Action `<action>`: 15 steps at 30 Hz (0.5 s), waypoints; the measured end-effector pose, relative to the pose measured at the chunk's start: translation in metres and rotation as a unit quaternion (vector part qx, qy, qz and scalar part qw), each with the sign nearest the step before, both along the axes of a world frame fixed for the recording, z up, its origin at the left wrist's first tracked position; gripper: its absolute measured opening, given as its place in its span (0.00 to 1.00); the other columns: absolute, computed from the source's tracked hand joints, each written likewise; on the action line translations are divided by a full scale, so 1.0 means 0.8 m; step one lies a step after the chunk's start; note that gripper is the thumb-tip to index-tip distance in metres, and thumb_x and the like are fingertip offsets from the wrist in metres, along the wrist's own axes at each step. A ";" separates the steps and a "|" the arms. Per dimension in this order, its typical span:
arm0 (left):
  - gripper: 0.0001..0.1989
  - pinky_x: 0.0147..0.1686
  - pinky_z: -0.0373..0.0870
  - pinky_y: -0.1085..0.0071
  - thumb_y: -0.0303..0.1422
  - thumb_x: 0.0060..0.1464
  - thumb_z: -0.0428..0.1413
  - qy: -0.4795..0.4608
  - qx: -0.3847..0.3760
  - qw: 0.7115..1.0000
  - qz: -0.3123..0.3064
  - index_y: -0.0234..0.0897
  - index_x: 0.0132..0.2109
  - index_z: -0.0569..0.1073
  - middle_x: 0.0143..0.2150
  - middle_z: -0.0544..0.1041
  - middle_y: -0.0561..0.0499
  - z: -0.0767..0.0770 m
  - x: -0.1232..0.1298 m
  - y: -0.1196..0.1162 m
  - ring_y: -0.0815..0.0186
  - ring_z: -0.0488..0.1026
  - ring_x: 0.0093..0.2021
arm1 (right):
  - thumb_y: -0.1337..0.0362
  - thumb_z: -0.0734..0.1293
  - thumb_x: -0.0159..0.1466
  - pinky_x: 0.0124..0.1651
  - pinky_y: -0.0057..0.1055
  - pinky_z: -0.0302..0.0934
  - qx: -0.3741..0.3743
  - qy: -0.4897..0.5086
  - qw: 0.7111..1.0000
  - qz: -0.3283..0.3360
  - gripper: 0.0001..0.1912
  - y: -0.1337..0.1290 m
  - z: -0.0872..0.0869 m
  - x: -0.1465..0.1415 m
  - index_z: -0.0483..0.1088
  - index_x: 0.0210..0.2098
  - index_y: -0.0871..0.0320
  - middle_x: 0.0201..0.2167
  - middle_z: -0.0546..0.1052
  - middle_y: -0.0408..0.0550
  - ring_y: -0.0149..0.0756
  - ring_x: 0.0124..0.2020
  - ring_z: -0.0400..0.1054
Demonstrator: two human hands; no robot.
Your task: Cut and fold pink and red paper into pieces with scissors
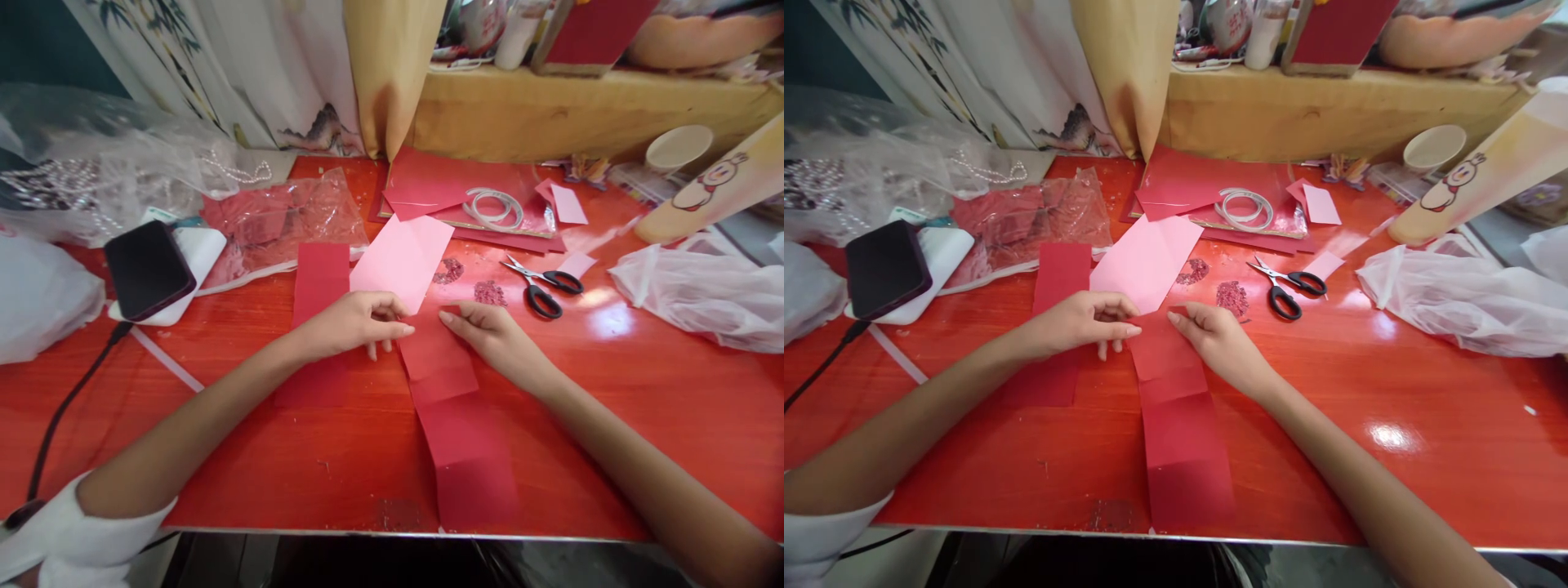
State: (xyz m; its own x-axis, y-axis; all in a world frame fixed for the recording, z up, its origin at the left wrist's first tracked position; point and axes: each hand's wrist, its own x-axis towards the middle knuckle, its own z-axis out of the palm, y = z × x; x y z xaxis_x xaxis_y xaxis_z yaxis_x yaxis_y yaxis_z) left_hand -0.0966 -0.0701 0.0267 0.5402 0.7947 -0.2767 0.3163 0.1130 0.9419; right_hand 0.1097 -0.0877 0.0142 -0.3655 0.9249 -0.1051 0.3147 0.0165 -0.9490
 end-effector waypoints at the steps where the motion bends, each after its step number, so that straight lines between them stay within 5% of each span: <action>1: 0.09 0.19 0.64 0.77 0.35 0.47 0.56 0.016 0.009 1.000 -0.018 0.34 0.33 0.69 0.24 0.69 0.55 0.005 0.000 -0.001 0.72 0.67 0.22 | 0.55 0.60 0.62 0.23 0.27 0.46 0.026 -0.030 0.999 0.014 0.15 -0.002 0.004 0.000 0.64 0.23 0.57 0.17 0.61 0.39 0.27 0.20 0.53; 6: 0.13 0.18 0.49 0.78 0.34 0.48 0.54 0.129 0.139 0.979 -0.080 0.34 0.20 0.62 0.18 0.57 0.58 0.006 0.009 -0.013 0.75 0.55 0.20 | 0.61 0.59 0.63 0.25 0.28 0.49 0.100 -0.118 0.984 0.088 0.11 -0.017 0.018 -0.010 0.70 0.28 0.56 0.19 0.68 0.41 0.29 0.20 0.57; 10: 0.17 0.18 0.45 0.76 0.34 0.48 0.53 0.147 0.167 0.972 -0.076 0.34 0.17 0.58 0.16 0.54 0.58 0.004 0.010 -0.017 0.75 0.51 0.19 | 0.61 0.58 0.64 0.30 0.29 0.55 0.121 -0.162 0.974 0.104 0.11 -0.016 0.027 -0.005 0.71 0.37 0.54 0.27 0.75 0.45 0.34 0.26 0.66; 13: 0.17 0.19 0.46 0.76 0.35 0.49 0.53 0.138 0.195 0.971 0.001 0.34 0.18 0.58 0.17 0.54 0.58 0.006 0.002 -0.012 0.75 0.52 0.20 | 0.56 0.59 0.63 0.36 0.32 0.58 0.176 -0.256 0.950 0.023 0.14 0.004 0.033 0.031 0.70 0.42 0.55 0.37 0.76 0.51 0.40 0.35 0.69; 15: 0.17 0.20 0.49 0.77 0.37 0.50 0.53 0.104 0.200 0.971 0.079 0.34 0.19 0.59 0.18 0.55 0.58 0.005 -0.004 -0.006 0.75 0.54 0.20 | 0.57 0.60 0.62 0.42 0.36 0.56 0.232 -0.392 0.887 -0.073 0.18 0.026 0.031 0.069 0.67 0.48 0.59 0.44 0.73 0.58 0.45 0.42 0.67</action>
State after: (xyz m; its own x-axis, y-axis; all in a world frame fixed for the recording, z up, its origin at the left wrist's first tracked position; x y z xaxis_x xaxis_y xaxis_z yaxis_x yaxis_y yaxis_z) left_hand -0.0999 -0.0748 0.0305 0.3675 0.9298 -0.0185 0.5136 -0.1863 0.8376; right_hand 0.1648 -0.0672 0.0387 -0.2207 0.9665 0.1310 0.9062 0.2529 -0.3388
